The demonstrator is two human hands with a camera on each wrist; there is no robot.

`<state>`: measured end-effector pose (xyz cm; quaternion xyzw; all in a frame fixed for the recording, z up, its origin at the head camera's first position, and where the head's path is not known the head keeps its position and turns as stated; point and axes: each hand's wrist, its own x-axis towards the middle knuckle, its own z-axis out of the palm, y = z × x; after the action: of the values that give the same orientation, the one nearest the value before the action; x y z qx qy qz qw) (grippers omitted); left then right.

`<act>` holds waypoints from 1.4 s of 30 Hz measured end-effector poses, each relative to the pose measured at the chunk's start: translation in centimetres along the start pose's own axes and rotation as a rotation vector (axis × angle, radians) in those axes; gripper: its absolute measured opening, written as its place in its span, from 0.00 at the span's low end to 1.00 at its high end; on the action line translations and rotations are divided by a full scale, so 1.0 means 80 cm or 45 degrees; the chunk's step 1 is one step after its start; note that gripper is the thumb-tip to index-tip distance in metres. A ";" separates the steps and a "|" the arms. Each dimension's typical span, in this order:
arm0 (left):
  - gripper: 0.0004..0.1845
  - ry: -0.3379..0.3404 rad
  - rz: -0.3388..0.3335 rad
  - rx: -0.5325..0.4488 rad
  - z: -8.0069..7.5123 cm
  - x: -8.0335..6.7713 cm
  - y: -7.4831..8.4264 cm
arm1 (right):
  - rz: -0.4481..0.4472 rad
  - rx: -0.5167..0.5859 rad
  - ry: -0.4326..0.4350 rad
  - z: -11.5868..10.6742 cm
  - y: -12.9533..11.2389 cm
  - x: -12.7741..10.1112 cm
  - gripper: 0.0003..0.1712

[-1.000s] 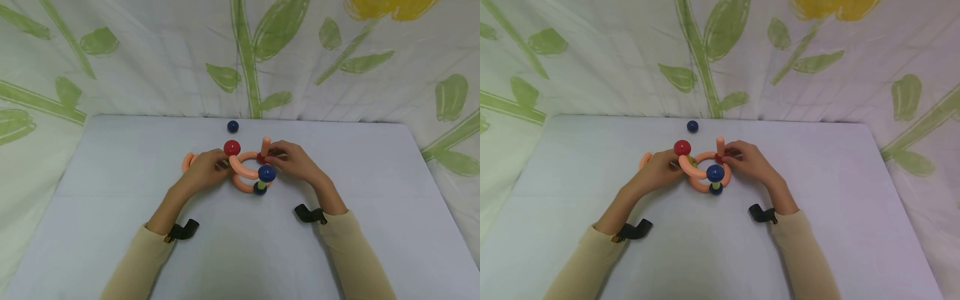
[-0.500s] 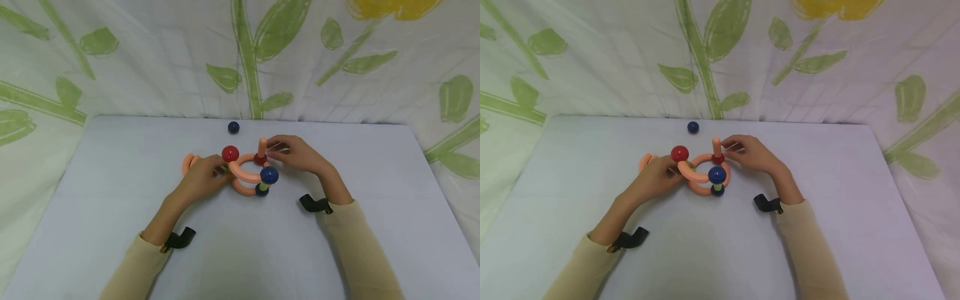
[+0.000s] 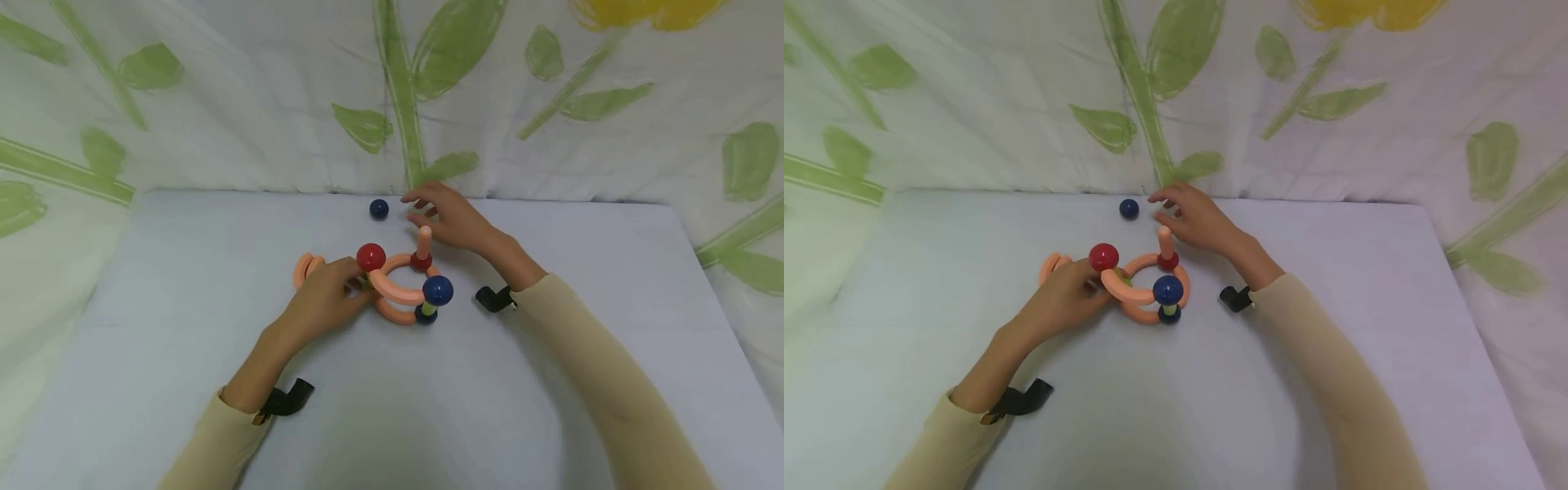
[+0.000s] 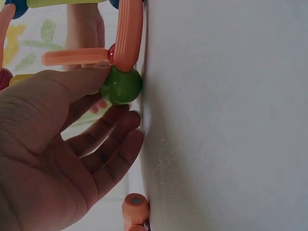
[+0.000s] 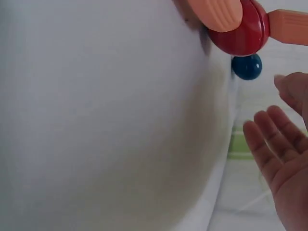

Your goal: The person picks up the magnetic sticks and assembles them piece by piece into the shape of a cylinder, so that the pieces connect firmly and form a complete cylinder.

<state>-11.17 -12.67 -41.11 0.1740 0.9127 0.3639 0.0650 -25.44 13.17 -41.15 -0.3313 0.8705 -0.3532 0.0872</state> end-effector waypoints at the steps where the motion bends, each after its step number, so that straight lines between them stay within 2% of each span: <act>1: 0.12 0.003 -0.007 0.005 -0.002 -0.001 0.000 | -0.014 -0.017 -0.004 0.001 -0.003 0.008 0.21; 6: 0.11 0.011 0.005 0.005 -0.008 -0.005 -0.002 | -0.082 -0.121 -0.056 0.008 -0.020 0.039 0.21; 15: 0.11 0.007 0.010 -0.029 -0.004 -0.006 0.000 | -0.156 -0.292 -0.235 0.010 -0.039 0.053 0.20; 22: 0.12 -0.007 -0.006 -0.031 -0.005 -0.006 0.000 | -0.135 -0.286 -0.252 0.011 -0.037 0.055 0.19; 29: 0.11 0.002 0.001 -0.032 -0.009 -0.008 -0.002 | -0.047 -0.278 -0.264 0.012 -0.040 0.060 0.17; 37: 0.12 -0.016 -0.001 -0.040 -0.005 0.000 -0.001 | 0.006 -0.313 -0.318 -0.007 -0.023 0.038 0.19; 42: 0.13 -0.033 0.009 -0.049 -0.002 0.005 0.000 | 0.096 -0.245 -0.253 -0.019 -0.015 0.016 0.20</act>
<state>-11.63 -12.66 -40.99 0.1806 0.9041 0.3792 0.0788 -26.36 12.57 -39.16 -0.3387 0.8992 -0.2301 0.1541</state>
